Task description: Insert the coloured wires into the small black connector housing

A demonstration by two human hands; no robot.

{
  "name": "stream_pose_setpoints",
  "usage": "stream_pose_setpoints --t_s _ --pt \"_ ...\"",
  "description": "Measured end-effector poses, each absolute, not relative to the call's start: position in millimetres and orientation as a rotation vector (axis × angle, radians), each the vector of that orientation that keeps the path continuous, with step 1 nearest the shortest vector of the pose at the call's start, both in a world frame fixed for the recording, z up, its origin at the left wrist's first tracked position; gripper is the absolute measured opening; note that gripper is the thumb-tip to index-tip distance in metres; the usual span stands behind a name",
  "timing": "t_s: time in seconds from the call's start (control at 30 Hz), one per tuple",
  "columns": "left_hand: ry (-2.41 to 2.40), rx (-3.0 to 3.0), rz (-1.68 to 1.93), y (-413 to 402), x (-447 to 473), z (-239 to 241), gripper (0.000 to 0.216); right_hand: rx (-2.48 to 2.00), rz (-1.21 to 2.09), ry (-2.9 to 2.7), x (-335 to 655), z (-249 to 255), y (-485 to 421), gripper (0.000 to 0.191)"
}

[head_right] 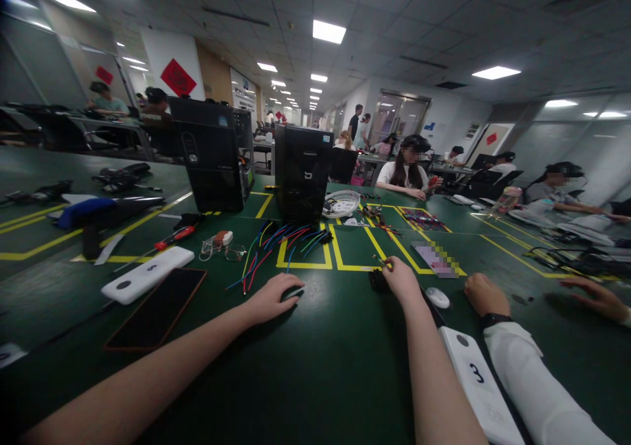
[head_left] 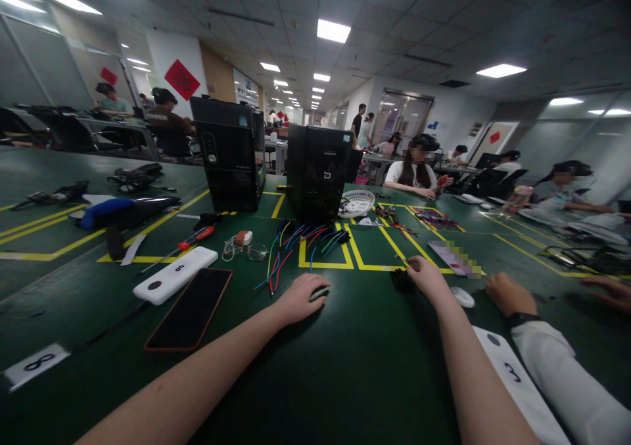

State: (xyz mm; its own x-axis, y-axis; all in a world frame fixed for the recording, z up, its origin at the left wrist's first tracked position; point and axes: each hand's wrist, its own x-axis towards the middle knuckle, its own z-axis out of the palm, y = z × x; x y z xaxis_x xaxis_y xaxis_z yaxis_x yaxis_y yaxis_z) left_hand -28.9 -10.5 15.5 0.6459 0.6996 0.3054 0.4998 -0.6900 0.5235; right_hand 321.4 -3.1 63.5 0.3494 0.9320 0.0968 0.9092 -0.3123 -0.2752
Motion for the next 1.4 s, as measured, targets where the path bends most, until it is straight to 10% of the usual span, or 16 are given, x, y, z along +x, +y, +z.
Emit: stream_pose_setpoints --t_s 1.07,1.4 --pt "0.938 2.495 0.688 -12.4 -28.5 19.2 0.024 -2.407 -0.154 -1.615 312.4 84.8 -14.1 0.041" --pt "0.949 2.49 0.672 -12.6 -27.2 20.9 0.023 -2.369 0.292 -1.773 320.1 89.2 -20.4 0.037"
